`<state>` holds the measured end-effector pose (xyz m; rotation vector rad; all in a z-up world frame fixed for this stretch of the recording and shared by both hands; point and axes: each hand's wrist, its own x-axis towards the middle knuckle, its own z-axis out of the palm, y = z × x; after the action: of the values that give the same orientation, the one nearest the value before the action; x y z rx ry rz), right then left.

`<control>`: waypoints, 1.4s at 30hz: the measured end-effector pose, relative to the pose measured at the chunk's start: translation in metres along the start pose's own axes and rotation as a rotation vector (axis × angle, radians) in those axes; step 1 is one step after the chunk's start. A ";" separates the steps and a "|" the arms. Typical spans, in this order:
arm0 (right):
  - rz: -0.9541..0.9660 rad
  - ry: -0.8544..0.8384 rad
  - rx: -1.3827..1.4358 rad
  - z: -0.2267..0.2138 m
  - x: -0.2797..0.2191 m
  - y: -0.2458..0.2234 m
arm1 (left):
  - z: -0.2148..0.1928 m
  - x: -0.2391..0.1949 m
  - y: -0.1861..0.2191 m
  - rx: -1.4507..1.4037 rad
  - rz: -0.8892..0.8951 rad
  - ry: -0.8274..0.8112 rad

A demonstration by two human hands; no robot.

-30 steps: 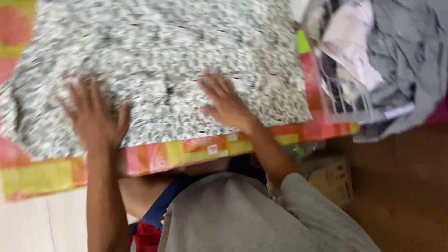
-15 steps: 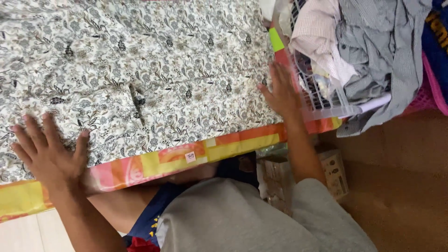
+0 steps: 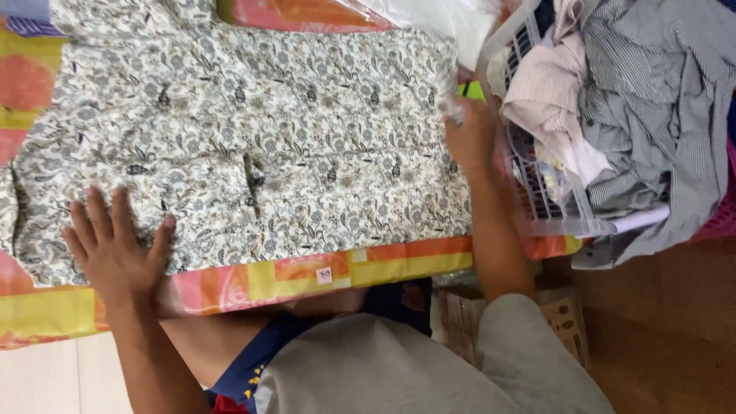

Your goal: Folding a patterned shirt and placing it into a plastic bag for packaging.

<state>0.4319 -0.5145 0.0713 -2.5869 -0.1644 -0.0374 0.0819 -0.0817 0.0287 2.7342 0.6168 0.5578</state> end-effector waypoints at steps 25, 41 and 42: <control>0.205 -0.124 0.285 -0.014 0.042 -0.023 | 0.007 0.001 -0.007 0.079 0.063 0.072; 0.003 -0.148 -0.020 0.005 0.018 0.011 | 0.015 -0.001 -0.015 0.125 0.099 0.119; -0.087 -0.124 -0.037 0.013 0.019 0.021 | 0.015 -0.001 -0.015 0.135 0.104 0.124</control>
<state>0.4530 -0.5234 0.0500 -2.6180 -0.3244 0.0899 0.0822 -0.0713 0.0103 2.8882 0.5629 0.7405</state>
